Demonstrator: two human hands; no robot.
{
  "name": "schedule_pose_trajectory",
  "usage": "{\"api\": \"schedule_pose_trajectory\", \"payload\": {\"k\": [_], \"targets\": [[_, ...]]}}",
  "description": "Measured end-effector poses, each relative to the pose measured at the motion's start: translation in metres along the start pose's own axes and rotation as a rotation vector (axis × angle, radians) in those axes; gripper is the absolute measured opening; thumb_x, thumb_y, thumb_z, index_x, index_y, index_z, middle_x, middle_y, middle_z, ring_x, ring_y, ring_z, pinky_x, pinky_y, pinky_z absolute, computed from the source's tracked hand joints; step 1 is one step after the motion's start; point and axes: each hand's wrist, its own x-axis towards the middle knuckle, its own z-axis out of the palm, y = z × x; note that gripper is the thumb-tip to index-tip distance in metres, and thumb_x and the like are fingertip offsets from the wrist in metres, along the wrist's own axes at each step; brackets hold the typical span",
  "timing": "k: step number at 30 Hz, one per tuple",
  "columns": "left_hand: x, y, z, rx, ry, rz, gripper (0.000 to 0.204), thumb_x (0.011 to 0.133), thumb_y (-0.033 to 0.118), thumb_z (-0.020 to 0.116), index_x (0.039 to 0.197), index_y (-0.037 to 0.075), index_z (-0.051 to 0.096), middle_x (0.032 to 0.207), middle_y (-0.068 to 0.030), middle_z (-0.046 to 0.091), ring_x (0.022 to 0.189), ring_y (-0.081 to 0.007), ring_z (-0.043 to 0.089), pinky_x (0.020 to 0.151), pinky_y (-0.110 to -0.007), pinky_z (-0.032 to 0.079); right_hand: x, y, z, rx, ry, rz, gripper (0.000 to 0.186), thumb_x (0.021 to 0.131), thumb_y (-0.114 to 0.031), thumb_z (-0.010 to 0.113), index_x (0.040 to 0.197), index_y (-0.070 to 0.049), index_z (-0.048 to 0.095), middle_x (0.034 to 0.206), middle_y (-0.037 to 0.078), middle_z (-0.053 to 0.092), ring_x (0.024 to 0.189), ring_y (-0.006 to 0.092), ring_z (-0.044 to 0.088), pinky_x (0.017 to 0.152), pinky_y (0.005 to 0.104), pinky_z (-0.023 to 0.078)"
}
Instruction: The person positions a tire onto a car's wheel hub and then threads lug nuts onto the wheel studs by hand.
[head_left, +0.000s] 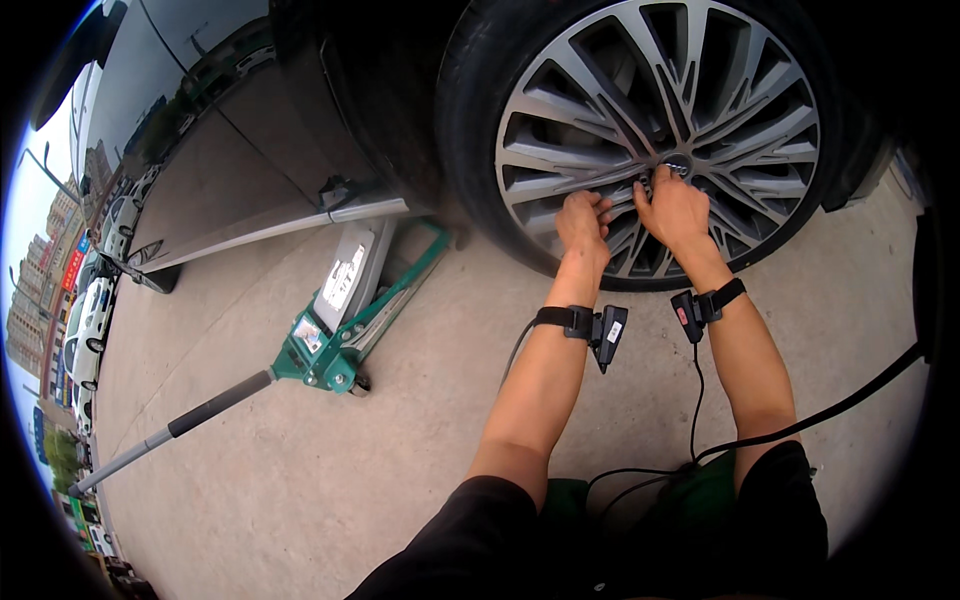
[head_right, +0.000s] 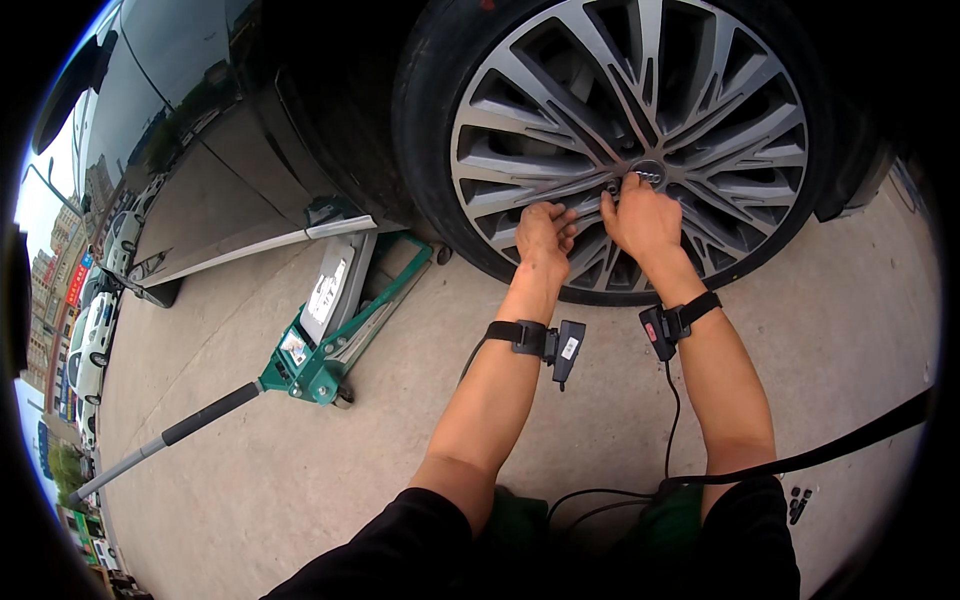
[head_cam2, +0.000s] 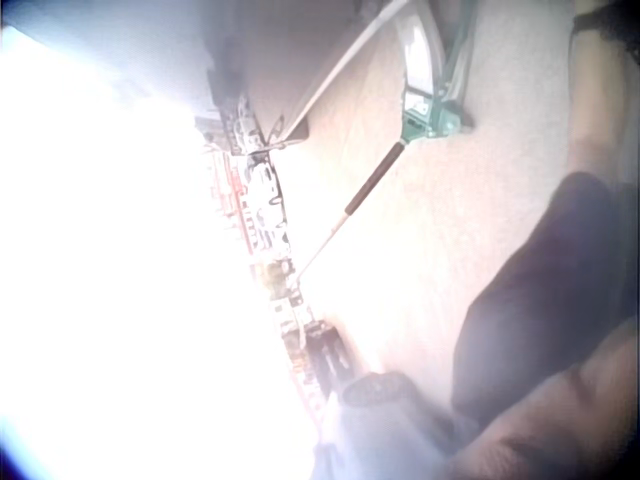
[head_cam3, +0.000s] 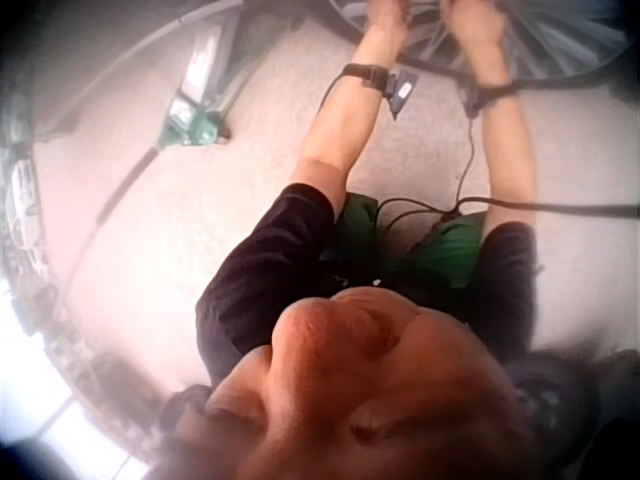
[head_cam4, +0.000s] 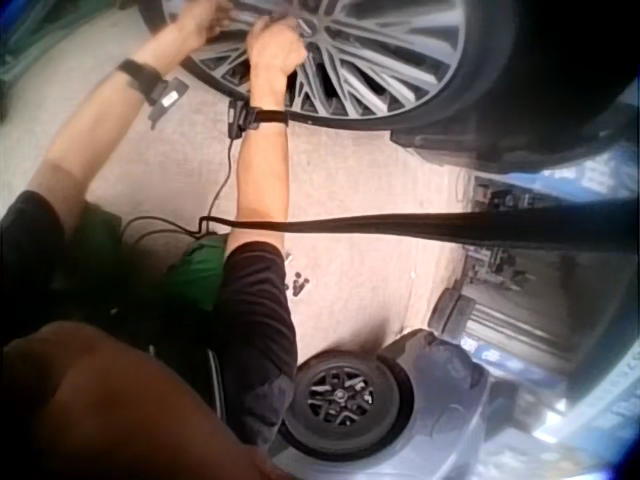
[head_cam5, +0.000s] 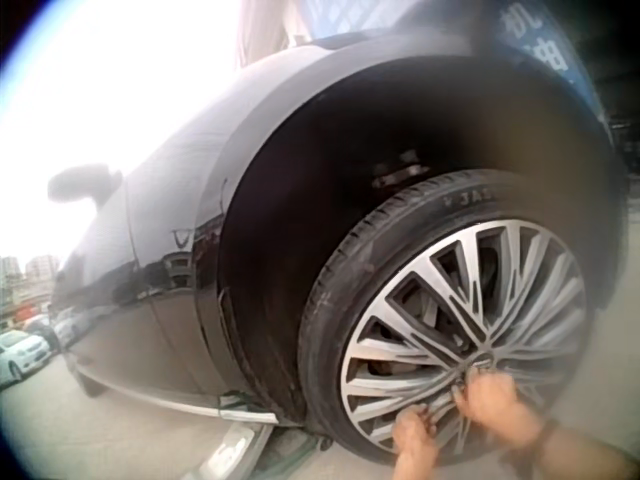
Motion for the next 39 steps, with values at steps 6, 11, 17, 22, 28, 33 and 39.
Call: {"api": "schedule_pose_trajectory", "payload": {"k": [6, 11, 17, 22, 28, 33, 39], "targets": [[0.0007, -0.0017, -0.0003, -0.001, -0.009, 0.010, 0.012, 0.089, 0.014, 0.057, 0.095, 0.005, 0.061, 0.083, -0.0071, 0.070, 0.064, -0.0171, 0.057, 0.058, -0.030, 0.042, 0.0008, 0.0016, 0.0000, 0.037, -0.156, 0.048, 0.044, 0.100, -0.042, 0.054, 0.093, -0.001, 0.066, 0.086, 0.023, 0.072, 0.074, 0.0395, 0.072, 0.065, 0.0490, 0.057], [-0.0003, -0.0034, 0.0001, -0.007, 0.007, 0.013, 0.010, 0.087, 0.017, 0.057, 0.091, 0.009, 0.062, 0.080, -0.0033, 0.069, 0.063, -0.0133, 0.054, 0.059, -0.028, 0.038, -0.0001, 0.0015, 0.0021, 0.100, 0.028, -0.008, 0.046, 0.100, -0.043, 0.053, 0.090, -0.001, 0.068, 0.084, 0.023, 0.072, 0.072, 0.0406, 0.071, 0.064, 0.0489, 0.057], [-0.0009, -0.0028, 0.0003, -0.020, 0.001, 0.009, 0.009, 0.087, 0.016, 0.057, 0.090, 0.010, 0.062, 0.079, -0.0035, 0.068, 0.063, -0.0131, 0.054, 0.059, -0.027, 0.038, -0.0004, 0.0019, 0.0038, 0.058, -0.043, 0.055, 0.042, 0.099, -0.041, 0.056, 0.090, -0.002, 0.067, 0.084, 0.022, 0.072, 0.072, 0.0410, 0.071, 0.064, 0.0497, 0.056], [-0.0012, -0.0028, 0.0006, -0.012, 0.007, 0.014, 0.008, 0.087, 0.016, 0.057, 0.090, 0.010, 0.062, 0.078, -0.0034, 0.068, 0.063, -0.0133, 0.055, 0.059, -0.027, 0.037, -0.0006, 0.0004, 0.0033, 0.083, -0.062, 0.021, 0.041, 0.099, -0.040, 0.056, 0.092, -0.001, 0.066, 0.087, 0.022, 0.072, 0.073, 0.0405, 0.071, 0.063, 0.0498, 0.056], [-0.0006, -0.0025, -0.0005, -0.012, 0.007, 0.009, 0.010, 0.086, 0.017, 0.057, 0.092, 0.010, 0.062, 0.079, -0.0039, 0.068, 0.063, -0.0136, 0.054, 0.059, -0.027, 0.038, -0.0004, 0.0004, 0.0038, 0.094, 0.059, -0.015, 0.039, 0.100, -0.038, 0.056, 0.092, -0.001, 0.067, 0.086, 0.021, 0.072, 0.072, 0.0394, 0.071, 0.061, 0.0474, 0.056], [0.0009, -0.0040, -0.0009, 0.000, 0.005, 0.015, 0.013, 0.087, 0.018, 0.057, 0.095, 0.009, 0.062, 0.080, -0.0041, 0.069, 0.064, -0.0138, 0.054, 0.060, -0.028, 0.038, -0.0023, 0.0012, 0.0054, 0.064, -0.040, -0.004, 0.038, 0.100, -0.037, 0.055, 0.090, -0.002, 0.066, 0.083, 0.020, 0.072, 0.070, 0.0391, 0.071, 0.061, 0.0473, 0.057], [0.0005, -0.0022, 0.0005, -0.010, 0.019, 0.011, 0.010, 0.087, 0.015, 0.058, 0.093, 0.007, 0.061, 0.082, -0.0052, 0.070, 0.065, -0.0154, 0.056, 0.061, -0.029, 0.040, -0.0017, -0.0022, 0.0086, 0.085, 0.115, -0.011, 0.038, 0.101, -0.036, 0.054, 0.086, -0.003, 0.065, 0.077, 0.019, 0.071, 0.066, 0.0381, 0.071, 0.059, 0.0471, 0.056]]}}
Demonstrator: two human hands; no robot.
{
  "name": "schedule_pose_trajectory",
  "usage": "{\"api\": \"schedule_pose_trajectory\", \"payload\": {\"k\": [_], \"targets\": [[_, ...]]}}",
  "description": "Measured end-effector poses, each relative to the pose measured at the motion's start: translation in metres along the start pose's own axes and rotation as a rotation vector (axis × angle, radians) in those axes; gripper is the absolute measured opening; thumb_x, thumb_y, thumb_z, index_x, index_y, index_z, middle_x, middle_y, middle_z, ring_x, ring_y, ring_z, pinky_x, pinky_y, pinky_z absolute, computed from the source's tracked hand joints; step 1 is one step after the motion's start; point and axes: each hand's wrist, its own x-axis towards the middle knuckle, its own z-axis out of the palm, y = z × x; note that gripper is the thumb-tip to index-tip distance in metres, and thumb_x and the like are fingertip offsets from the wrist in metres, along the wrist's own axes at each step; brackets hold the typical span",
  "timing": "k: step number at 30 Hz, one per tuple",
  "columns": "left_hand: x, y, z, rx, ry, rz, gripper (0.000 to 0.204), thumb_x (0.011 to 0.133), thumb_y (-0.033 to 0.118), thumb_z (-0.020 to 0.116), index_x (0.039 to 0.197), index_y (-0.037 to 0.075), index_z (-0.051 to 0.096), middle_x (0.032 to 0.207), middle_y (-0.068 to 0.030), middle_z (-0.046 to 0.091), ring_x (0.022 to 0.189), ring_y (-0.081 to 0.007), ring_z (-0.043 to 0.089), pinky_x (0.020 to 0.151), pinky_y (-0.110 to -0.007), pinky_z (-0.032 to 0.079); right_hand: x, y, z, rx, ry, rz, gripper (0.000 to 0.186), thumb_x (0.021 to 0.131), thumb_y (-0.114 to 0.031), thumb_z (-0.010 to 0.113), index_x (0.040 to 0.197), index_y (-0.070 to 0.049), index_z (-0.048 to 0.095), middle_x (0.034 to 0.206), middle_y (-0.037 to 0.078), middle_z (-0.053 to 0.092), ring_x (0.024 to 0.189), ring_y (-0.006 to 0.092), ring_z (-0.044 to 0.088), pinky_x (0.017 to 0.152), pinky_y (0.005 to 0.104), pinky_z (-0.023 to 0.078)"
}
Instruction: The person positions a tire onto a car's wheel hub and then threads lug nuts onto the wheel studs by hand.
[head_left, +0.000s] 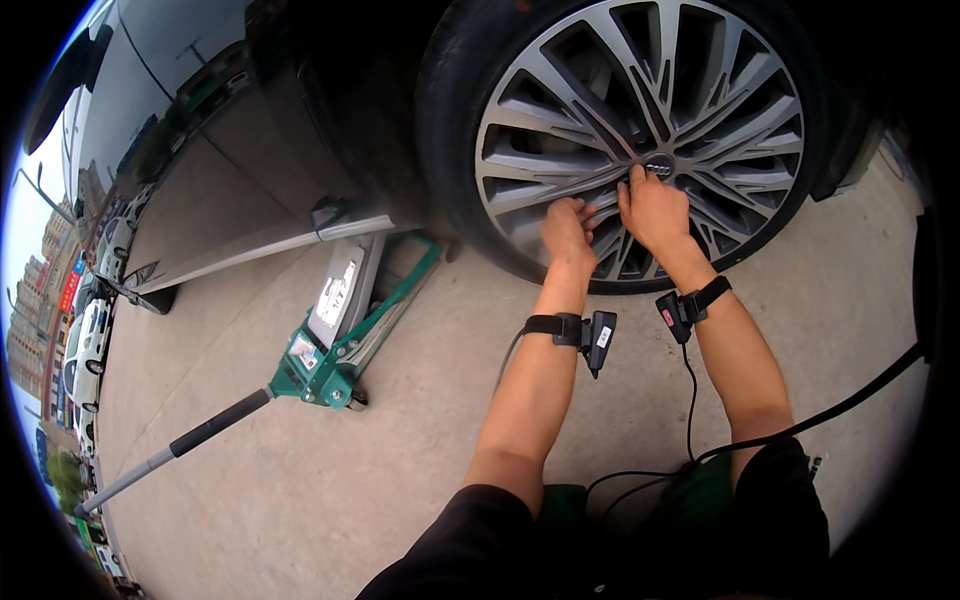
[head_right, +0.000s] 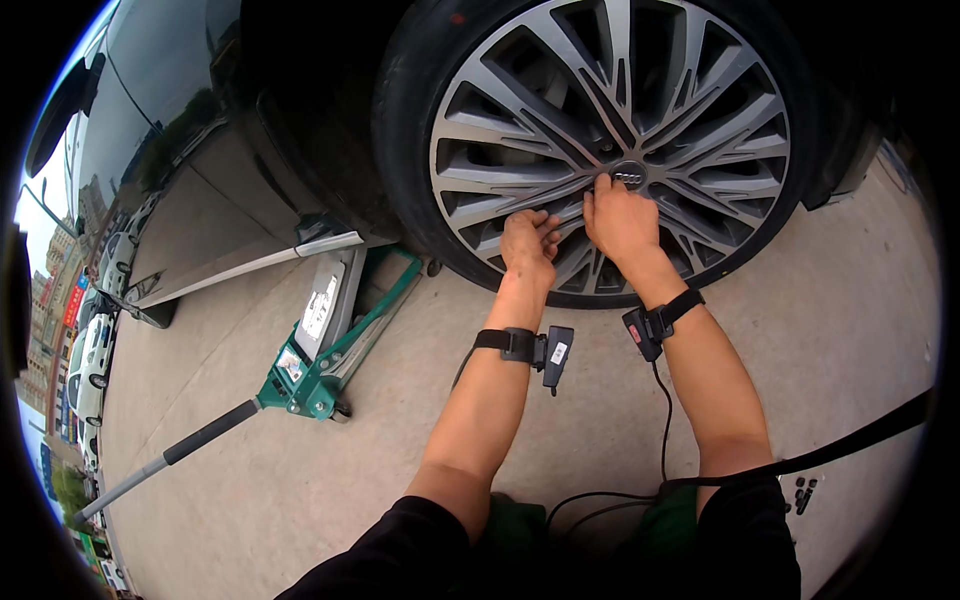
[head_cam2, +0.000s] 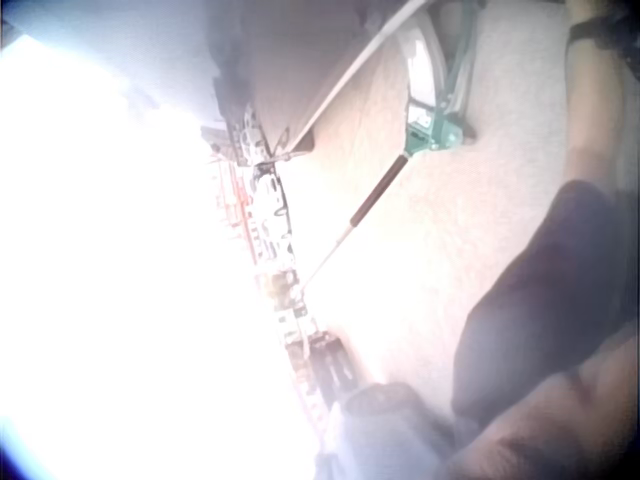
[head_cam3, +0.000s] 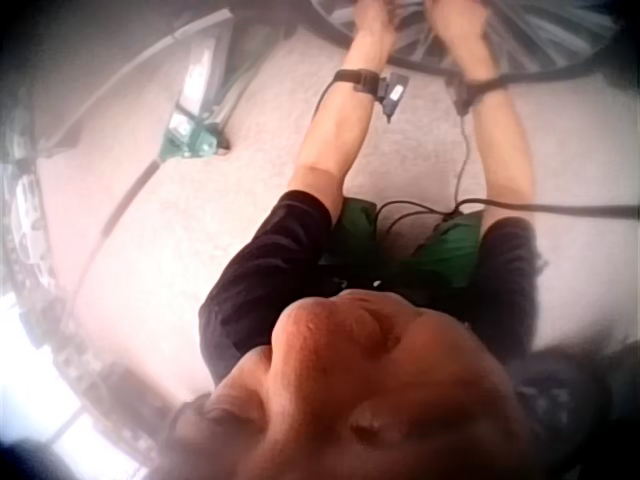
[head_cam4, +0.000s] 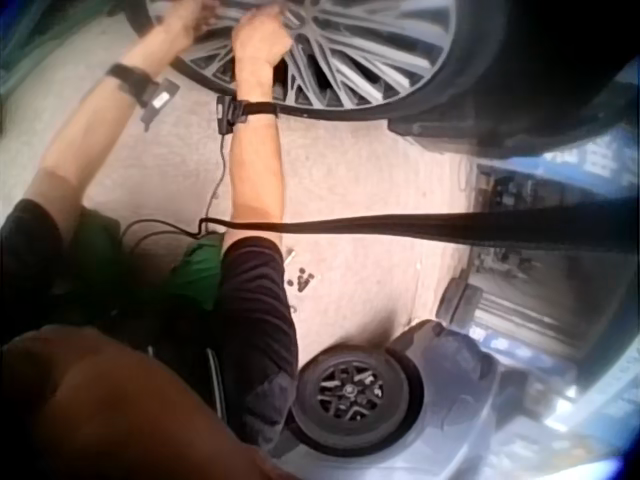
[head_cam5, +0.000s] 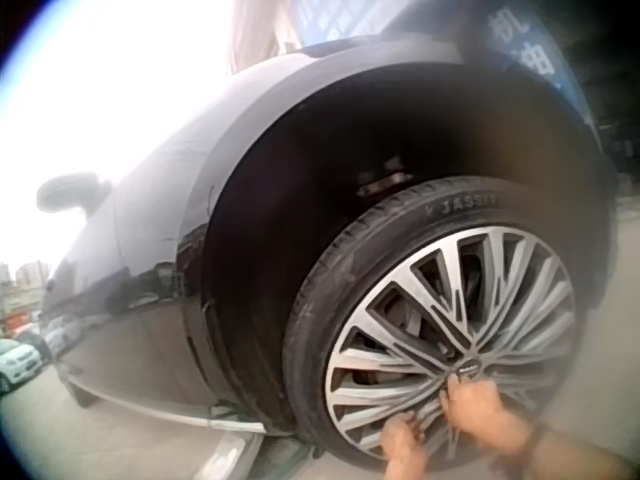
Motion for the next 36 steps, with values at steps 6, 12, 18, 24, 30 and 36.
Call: {"api": "schedule_pose_trajectory", "payload": {"k": [6, 12, 18, 24, 30, 36], "targets": [[0.003, 0.000, -0.005, -0.013, -0.022, 0.011, 0.012, 0.088, 0.014, 0.058, 0.095, 0.006, 0.061, 0.085, -0.0061, 0.070, 0.066, -0.0170, 0.057, 0.060, -0.029, 0.042, -0.001, 0.001, -0.004, 0.015, -0.119, 0.075, 0.038, 0.096, -0.039, 0.060, 0.094, -0.001, 0.063, 0.084, 0.021, 0.072, 0.070, 0.0390, 0.071, 0.062, 0.0469, 0.057], [0.008, 0.001, -0.002, 0.085, 0.013, 0.010, 0.014, 0.090, 0.015, 0.053, 0.096, 0.005, 0.060, 0.086, -0.0061, 0.069, 0.067, -0.0179, 0.058, 0.061, -0.029, 0.045, -0.005, 0.004, -0.001, 0.078, -0.072, 0.015, 0.040, 0.102, -0.034, 0.051, 0.079, -0.005, 0.067, 0.067, 0.016, 0.070, 0.060, 0.0332, 0.070, 0.055, 0.0430, 0.055], [0.003, 0.004, -0.001, 0.113, 0.032, 0.026, 0.028, 0.088, 0.018, 0.056, 0.106, -0.002, 0.063, 0.092, -0.0084, 0.070, 0.069, -0.0177, 0.058, 0.061, -0.028, 0.044, -0.004, 0.005, 0.000, 0.090, 0.031, 0.021, 0.032, 0.095, -0.034, 0.061, 0.089, -0.002, 0.064, 0.078, 0.017, 0.071, 0.067, 0.0336, 0.071, 0.059, 0.0430, 0.056], [0.003, 0.003, 0.000, 0.140, 0.037, 0.032, 0.028, 0.088, 0.017, 0.057, 0.108, -0.002, 0.063, 0.096, -0.0078, 0.069, 0.073, -0.0174, 0.058, 0.062, -0.028, 0.044, -0.006, 0.003, -0.004, 0.095, -0.135, 0.053, 0.023, 0.091, -0.024, 0.062, 0.097, -0.001, 0.064, 0.085, 0.015, 0.071, 0.072, 0.0299, 0.073, 0.059, 0.0400, 0.058], [0.004, 0.002, 0.000, 0.146, 0.020, 0.036, 0.022, 0.088, 0.017, 0.053, 0.101, 0.003, 0.062, 0.093, -0.0059, 0.069, 0.073, -0.0179, 0.058, 0.063, -0.028, 0.044, -0.009, 0.004, 0.003, 0.065, -0.017, -0.046, 0.018, 0.090, -0.020, 0.062, 0.094, -0.002, 0.062, 0.080, 0.013, 0.070, 0.071, 0.0286, 0.073, 0.057, 0.0389, 0.057], [0.004, 0.003, 0.000, 0.128, 0.000, 0.034, 0.017, 0.088, 0.016, 0.051, 0.096, 0.005, 0.060, 0.089, -0.0048, 0.067, 0.072, -0.0183, 0.058, 0.062, -0.029, 0.044, -0.010, 0.002, 0.007, 0.081, -0.027, -0.001, 0.018, 0.091, -0.021, 0.061, 0.092, -0.003, 0.062, 0.079, 0.013, 0.070, 0.069, 0.0290, 0.073, 0.056, 0.0402, 0.057]]}}
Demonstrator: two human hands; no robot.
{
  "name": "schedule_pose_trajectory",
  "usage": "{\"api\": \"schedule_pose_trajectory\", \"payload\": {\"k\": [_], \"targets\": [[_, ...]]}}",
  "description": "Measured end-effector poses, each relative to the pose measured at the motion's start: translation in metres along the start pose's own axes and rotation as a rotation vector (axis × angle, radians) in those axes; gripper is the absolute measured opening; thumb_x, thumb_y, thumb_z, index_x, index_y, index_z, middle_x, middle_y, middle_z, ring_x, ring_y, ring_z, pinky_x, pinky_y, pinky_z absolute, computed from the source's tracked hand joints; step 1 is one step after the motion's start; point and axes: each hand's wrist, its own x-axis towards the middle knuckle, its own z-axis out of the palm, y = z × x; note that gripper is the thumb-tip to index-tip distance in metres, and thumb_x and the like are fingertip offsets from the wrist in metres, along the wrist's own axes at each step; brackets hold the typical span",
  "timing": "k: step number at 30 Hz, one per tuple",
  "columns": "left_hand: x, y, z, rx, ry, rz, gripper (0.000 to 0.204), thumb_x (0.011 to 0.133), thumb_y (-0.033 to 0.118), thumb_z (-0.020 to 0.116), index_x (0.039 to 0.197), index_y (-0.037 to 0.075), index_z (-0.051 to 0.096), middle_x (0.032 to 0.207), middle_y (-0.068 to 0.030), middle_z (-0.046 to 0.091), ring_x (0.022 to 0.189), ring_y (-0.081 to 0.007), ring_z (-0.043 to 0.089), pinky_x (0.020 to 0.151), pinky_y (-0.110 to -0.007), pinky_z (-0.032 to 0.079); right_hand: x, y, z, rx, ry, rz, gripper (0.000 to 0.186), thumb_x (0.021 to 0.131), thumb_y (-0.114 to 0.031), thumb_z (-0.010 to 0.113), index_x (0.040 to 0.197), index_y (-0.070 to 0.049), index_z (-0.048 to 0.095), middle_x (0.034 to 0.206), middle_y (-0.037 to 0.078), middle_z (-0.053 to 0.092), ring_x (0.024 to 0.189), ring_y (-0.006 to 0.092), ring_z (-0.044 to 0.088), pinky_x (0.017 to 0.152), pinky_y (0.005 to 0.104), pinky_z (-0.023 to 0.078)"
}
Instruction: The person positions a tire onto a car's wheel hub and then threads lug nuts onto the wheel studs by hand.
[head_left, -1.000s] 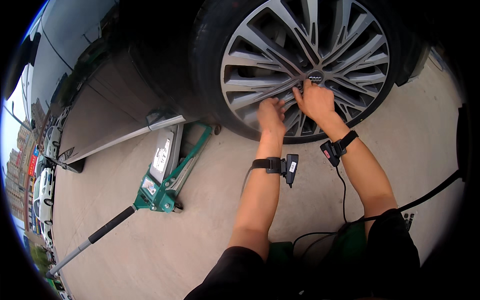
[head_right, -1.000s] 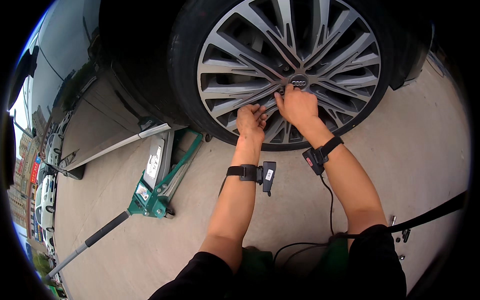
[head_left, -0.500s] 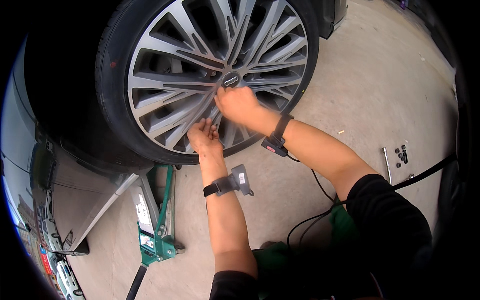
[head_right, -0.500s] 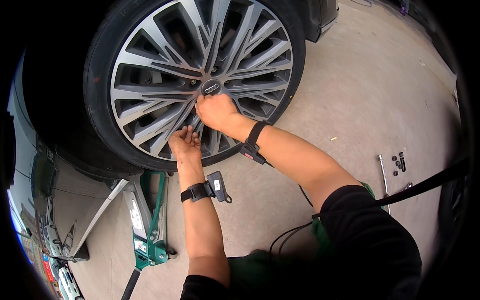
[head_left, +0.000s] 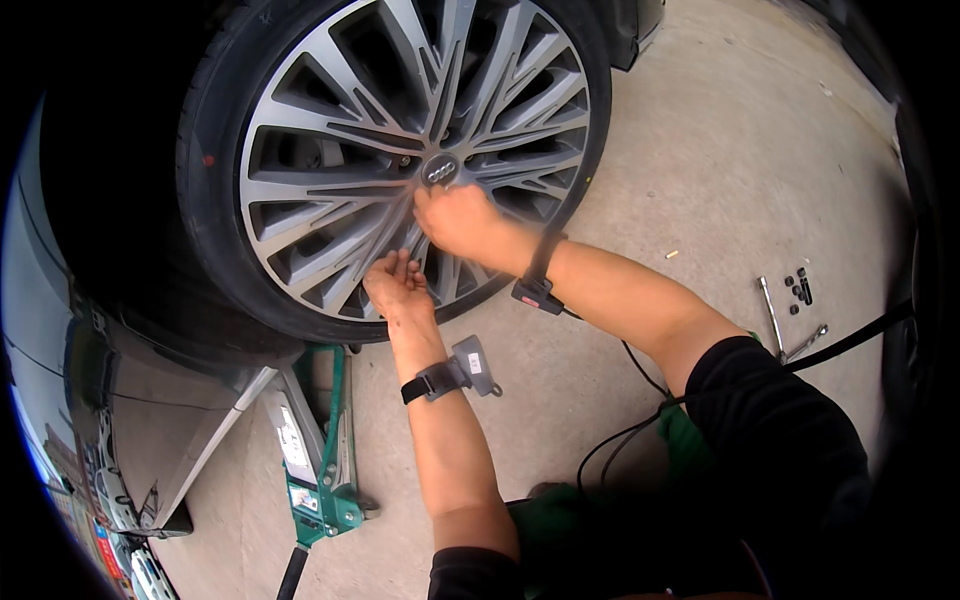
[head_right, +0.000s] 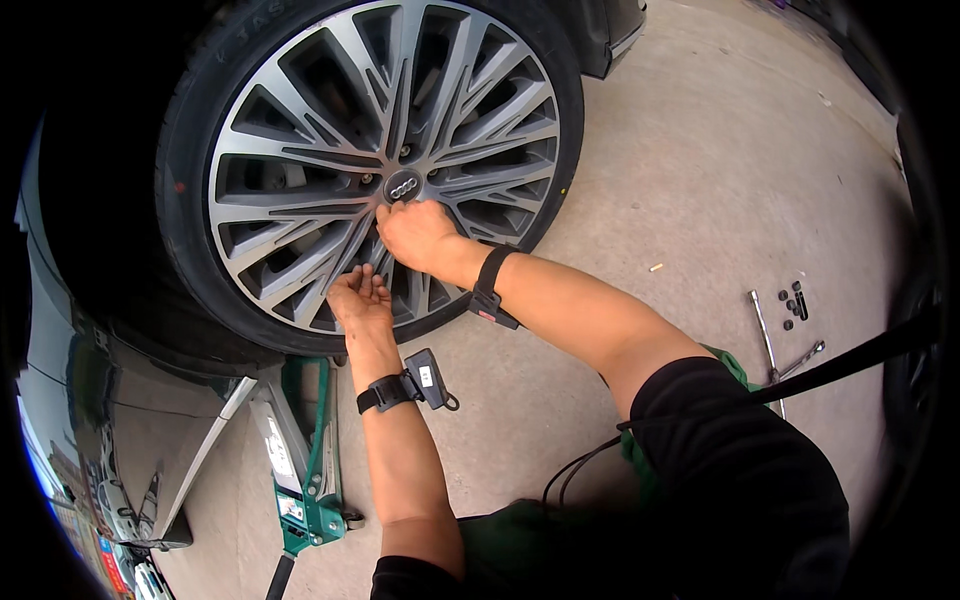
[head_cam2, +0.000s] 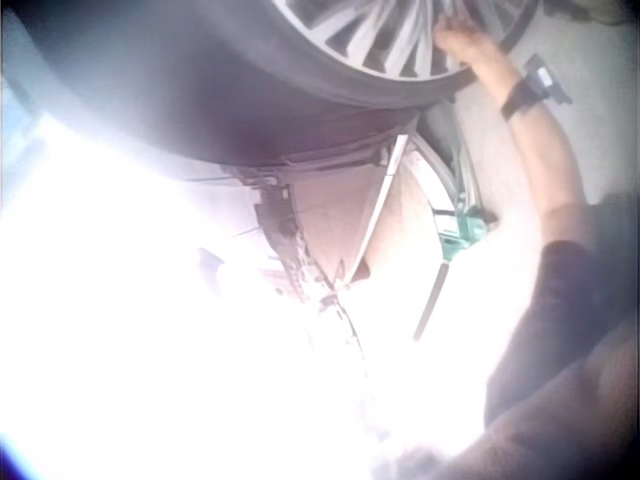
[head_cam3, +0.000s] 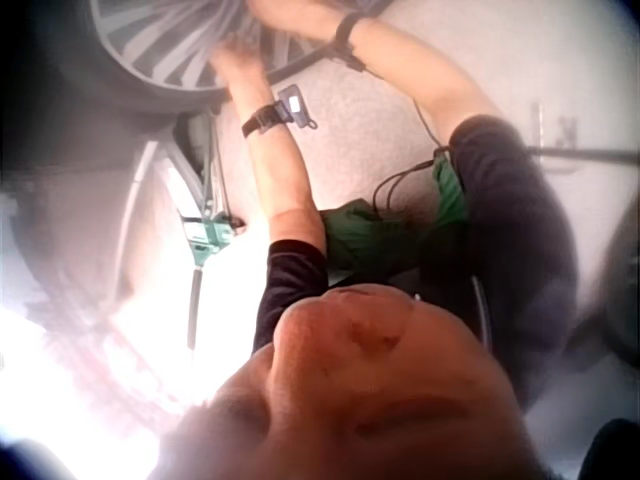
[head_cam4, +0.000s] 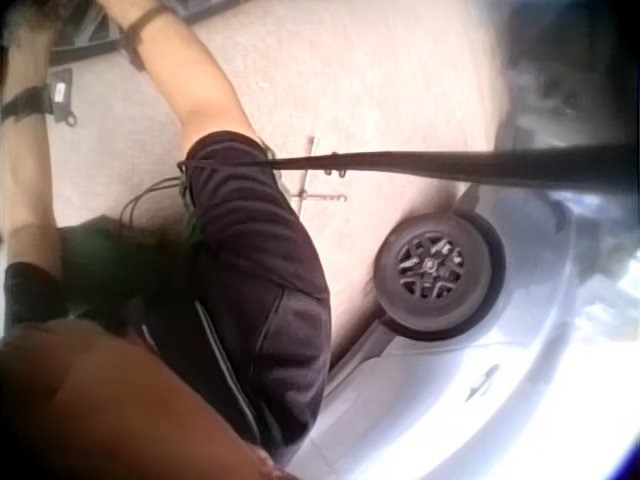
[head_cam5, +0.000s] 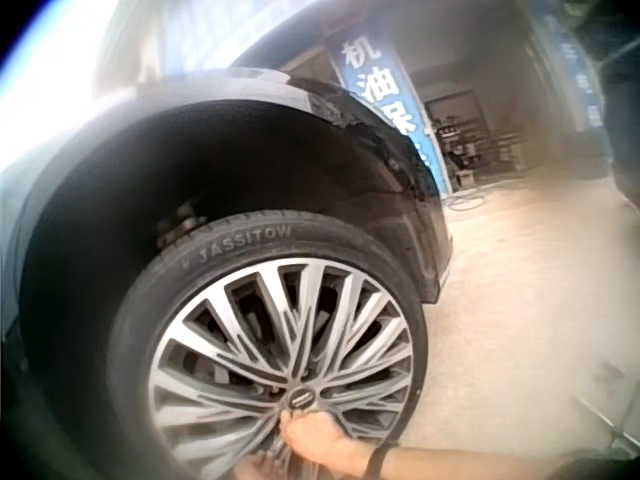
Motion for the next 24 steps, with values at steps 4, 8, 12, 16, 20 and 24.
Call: {"api": "schedule_pose_trajectory", "payload": {"k": [4, 8, 12, 16, 20, 24], "targets": [[-0.003, 0.001, 0.000, 0.019, -0.036, -0.024, 0.015, 0.088, 0.015, 0.051, 0.095, 0.004, 0.059, 0.088, -0.0041, 0.066, 0.072, -0.0184, 0.057, 0.063, -0.029, 0.044, 0.000, -0.001, 0.001, 0.080, 0.016, 0.032, 0.022, 0.093, -0.024, 0.059, 0.092, -0.002, 0.063, 0.080, 0.015, 0.071, 0.071, 0.0314, 0.073, 0.059, 0.0424, 0.058], [-0.004, 0.004, -0.001, 0.038, -0.078, 0.002, 0.035, 0.087, 0.020, 0.054, 0.115, -0.001, 0.059, 0.104, -0.0069, 0.065, 0.079, -0.0172, 0.057, 0.068, -0.030, 0.045, 0.001, -0.004, 0.005, 0.125, 0.049, 0.121, 0.026, 0.093, -0.030, 0.061, 0.088, -0.004, 0.061, 0.075, 0.015, 0.068, 0.063, 0.0326, 0.070, 0.054, 0.0432, 0.055], [-0.004, 0.007, -0.006, 0.030, -0.091, 0.013, 0.033, 0.088, 0.021, 0.055, 0.113, 0.000, 0.059, 0.105, -0.0070, 0.065, 0.079, -0.0172, 0.056, 0.067, -0.030, 0.045, 0.002, -0.003, 0.006, 0.108, 0.070, 0.140, 0.030, 0.091, -0.032, 0.062, 0.091, -0.002, 0.062, 0.079, 0.017, 0.070, 0.068, 0.0343, 0.071, 0.059, 0.0451, 0.057], [-0.003, 0.004, -0.008, 0.042, -0.087, 0.013, 0.030, 0.090, 0.022, 0.055, 0.111, 0.000, 0.059, 0.106, -0.0075, 0.065, 0.079, -0.0174, 0.057, 0.066, -0.029, 0.044, 0.003, 0.004, 0.001, 0.122, 0.028, 0.125, 0.034, 0.091, -0.034, 0.062, 0.093, 0.000, 0.062, 0.084, 0.018, 0.070, 0.070, 0.0348, 0.072, 0.062, 0.0460, 0.057], [-0.003, 0.000, -0.003, 0.059, -0.088, -0.022, 0.024, 0.090, 0.019, 0.055, 0.106, 0.002, 0.059, 0.101, -0.0072, 0.065, 0.076, -0.0178, 0.056, 0.065, -0.030, 0.044, 0.004, 0.006, -0.007, 0.121, 0.001, 0.108, 0.036, 0.090, -0.035, 0.065, 0.096, 0.001, 0.062, 0.089, 0.019, 0.070, 0.076, 0.0347, 0.073, 0.065, 0.0455, 0.058], [-0.003, -0.003, 0.002, 0.057, -0.088, -0.037, 0.013, 0.088, 0.015, 0.055, 0.095, 0.005, 0.059, 0.089, -0.0048, 0.064, 0.072, -0.0184, 0.056, 0.064, -0.031, 0.044, 0.004, 0.004, -0.012, 0.181, -0.082, 0.131, 0.041, 0.091, -0.035, 0.065, 0.103, 0.004, 0.065, 0.094, 0.022, 0.072, 0.083, 0.0369, 0.073, 0.072, 0.0459, 0.058]]}}
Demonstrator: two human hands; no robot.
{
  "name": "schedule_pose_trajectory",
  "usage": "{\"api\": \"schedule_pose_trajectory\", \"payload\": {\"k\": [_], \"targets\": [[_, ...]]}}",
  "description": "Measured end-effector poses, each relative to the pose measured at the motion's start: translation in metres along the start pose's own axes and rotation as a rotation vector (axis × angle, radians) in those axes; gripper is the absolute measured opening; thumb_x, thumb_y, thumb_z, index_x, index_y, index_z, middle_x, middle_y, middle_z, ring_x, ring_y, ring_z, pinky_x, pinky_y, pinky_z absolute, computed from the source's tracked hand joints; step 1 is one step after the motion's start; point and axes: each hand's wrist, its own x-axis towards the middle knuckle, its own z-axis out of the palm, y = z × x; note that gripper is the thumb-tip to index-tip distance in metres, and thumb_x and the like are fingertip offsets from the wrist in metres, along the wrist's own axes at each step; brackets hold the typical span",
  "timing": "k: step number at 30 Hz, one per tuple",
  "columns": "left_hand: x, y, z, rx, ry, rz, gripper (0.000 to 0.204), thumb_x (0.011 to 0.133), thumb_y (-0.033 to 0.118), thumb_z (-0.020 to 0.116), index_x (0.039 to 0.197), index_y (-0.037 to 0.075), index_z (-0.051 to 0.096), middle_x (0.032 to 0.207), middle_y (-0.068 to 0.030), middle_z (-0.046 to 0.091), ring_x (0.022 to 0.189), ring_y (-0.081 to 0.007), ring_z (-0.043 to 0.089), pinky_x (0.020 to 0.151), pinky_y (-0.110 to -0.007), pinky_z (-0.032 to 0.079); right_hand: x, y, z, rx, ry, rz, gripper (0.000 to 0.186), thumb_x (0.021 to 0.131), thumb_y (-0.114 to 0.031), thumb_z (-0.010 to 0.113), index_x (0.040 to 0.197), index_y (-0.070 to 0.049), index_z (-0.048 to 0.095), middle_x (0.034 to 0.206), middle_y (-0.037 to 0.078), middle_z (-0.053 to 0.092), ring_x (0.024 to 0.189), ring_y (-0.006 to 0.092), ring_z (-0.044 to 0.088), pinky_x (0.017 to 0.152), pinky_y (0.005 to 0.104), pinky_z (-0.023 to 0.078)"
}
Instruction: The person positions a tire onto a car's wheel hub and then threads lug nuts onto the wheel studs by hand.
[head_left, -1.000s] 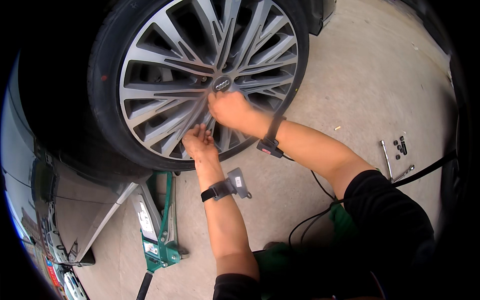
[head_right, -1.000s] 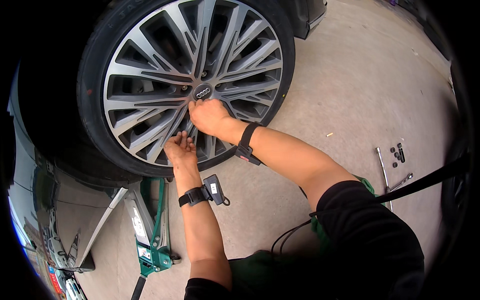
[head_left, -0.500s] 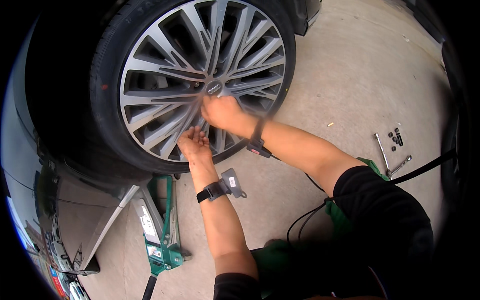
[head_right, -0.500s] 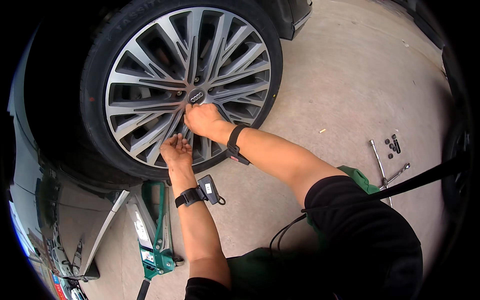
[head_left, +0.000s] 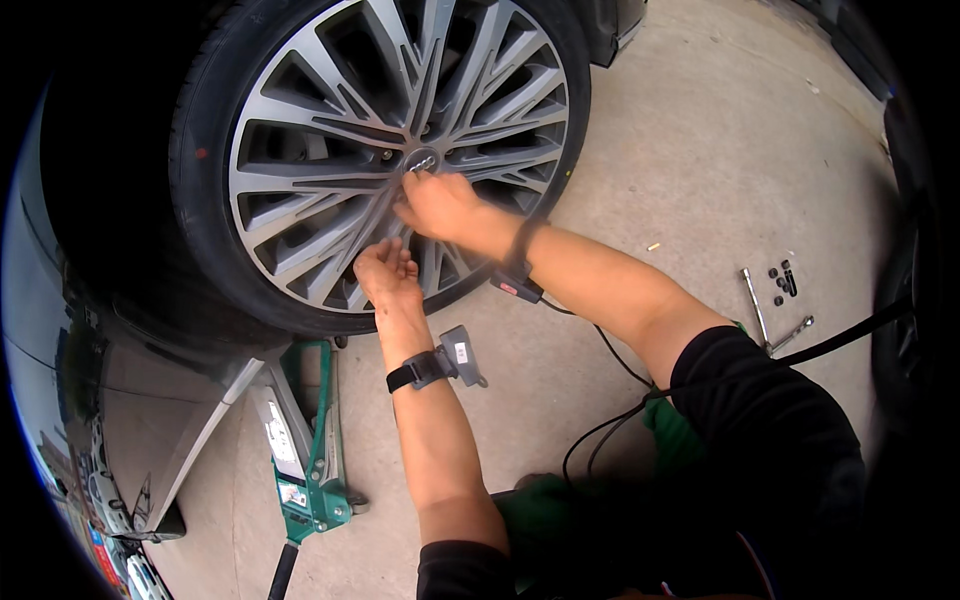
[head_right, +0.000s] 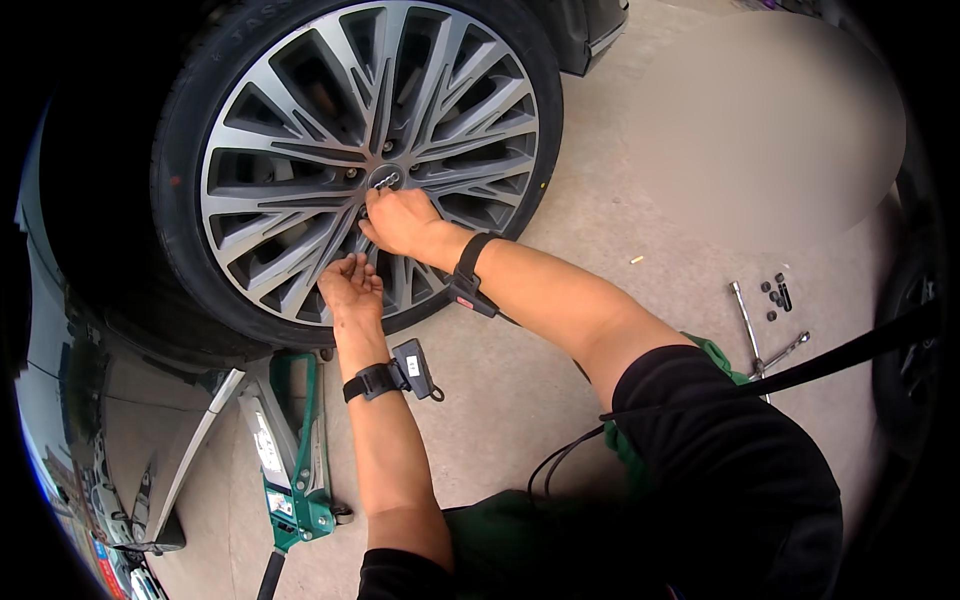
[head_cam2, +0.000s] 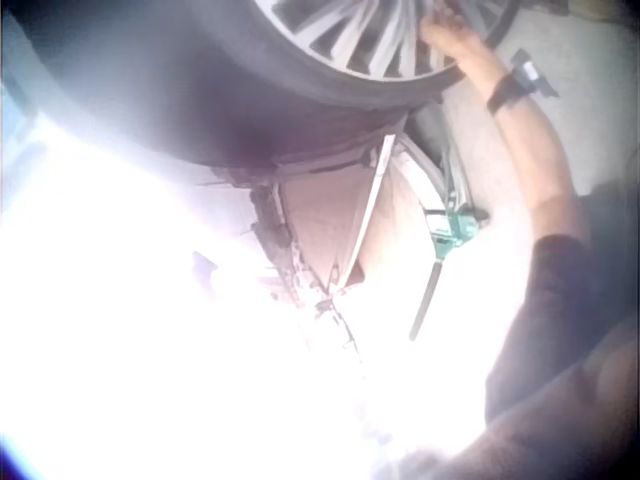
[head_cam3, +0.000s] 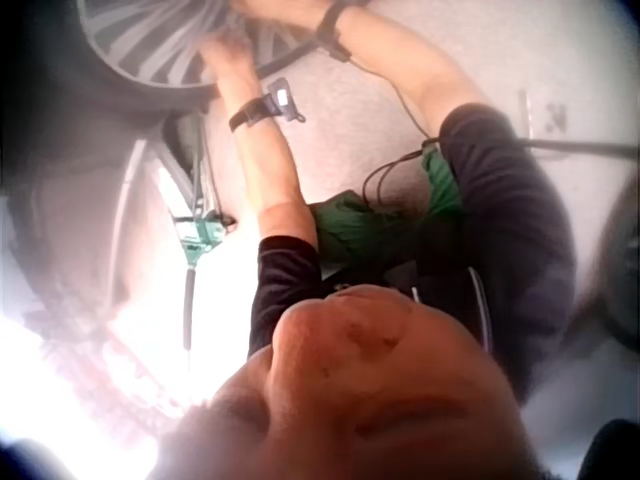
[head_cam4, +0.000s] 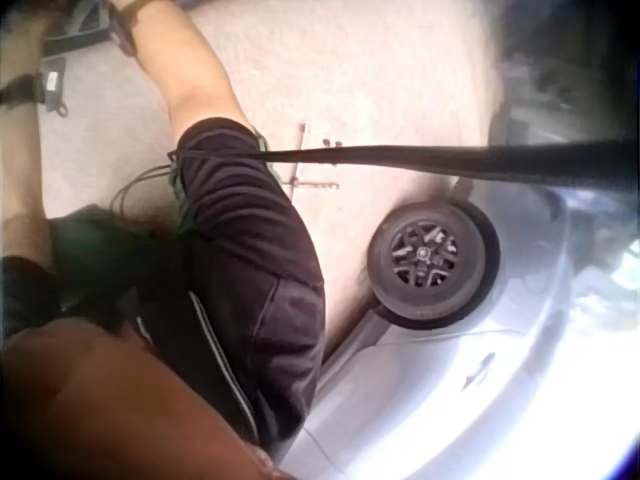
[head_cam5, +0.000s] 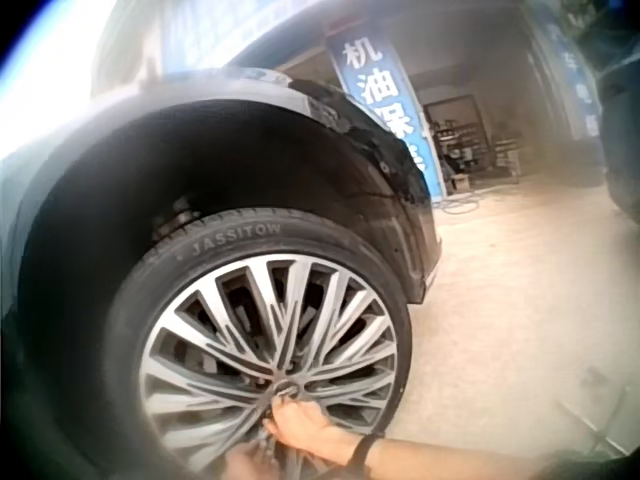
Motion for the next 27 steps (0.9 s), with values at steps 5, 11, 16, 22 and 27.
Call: {"api": "schedule_pose_trajectory", "payload": {"k": [5, 11, 16, 22, 27], "targets": [[0.009, -0.006, -0.003, 0.037, 0.015, 0.001, 0.033, 0.092, 0.024, 0.051, 0.112, 0.001, 0.062, 0.100, -0.0064, 0.066, 0.078, -0.0158, 0.055, 0.067, -0.028, 0.044, 0.017, 0.017, -0.035, 0.030, -0.127, 0.141, 0.035, 0.093, -0.035, 0.061, 0.094, -0.002, 0.070, 0.090, 0.019, 0.074, 0.089, 0.0374, 0.072, 0.082, 0.0486, 0.056], [0.028, -0.019, 0.010, 0.093, -0.002, 0.110, 0.023, 0.092, 0.014, 0.053, 0.110, -0.001, 0.058, 0.099, -0.0088, 0.066, 0.076, -0.0160, 0.055, 0.066, -0.028, 0.043, 0.014, 0.107, -0.146, -0.041, -0.126, 0.142, 0.036, 0.095, -0.035, 0.058, 0.100, -0.003, 0.075, 0.088, 0.014, 0.074, 0.083, 0.0307, 0.072, 0.080, 0.0408, 0.056], [0.031, -0.027, 0.035, 0.200, -0.077, 0.179, 0.024, 0.096, 0.017, 0.052, 0.112, 0.001, 0.062, 0.102, -0.0055, 0.068, 0.083, -0.0140, 0.059, 0.071, -0.025, 0.045, -0.165, 0.255, -0.226, 0.052, 0.093, 0.517, 0.038, 0.090, -0.033, 0.057, 0.093, -0.001, 0.076, 0.082, 0.014, 0.074, 0.080, 0.0289, 0.072, 0.080, 0.0389, 0.056], [0.019, -0.043, 0.057, 0.355, -0.087, 0.317, 0.026, 0.099, 0.019, 0.054, 0.114, 0.000, 0.063, 0.104, -0.0054, 0.070, 0.089, -0.0127, 0.059, 0.079, -0.026, 0.044, -0.509, 0.316, -0.265, -0.375, -0.254, 1.554, 0.042, 0.082, -0.029, 0.063, 0.109, 0.002, 0.070, 0.113, 0.028, 0.070, 0.111, 0.0406, 0.066, 0.096, 0.0444, 0.052], [0.011, -0.062, 0.080, 0.436, -0.288, 0.233, 0.025, 0.100, 0.021, 0.056, 0.113, 0.003, 0.066, 0.107, -0.0044, 0.070, 0.092, -0.0122, 0.062, 0.080, -0.026, 0.044, -0.670, 0.268, -0.271, -0.333, -0.362, 1.933, 0.059, 0.079, -0.033, 0.068, 0.123, 0.007, 0.059, 0.124, 0.032, 0.064, 0.117, 0.0433, 0.063, 0.100, 0.0461, 0.050]]}}
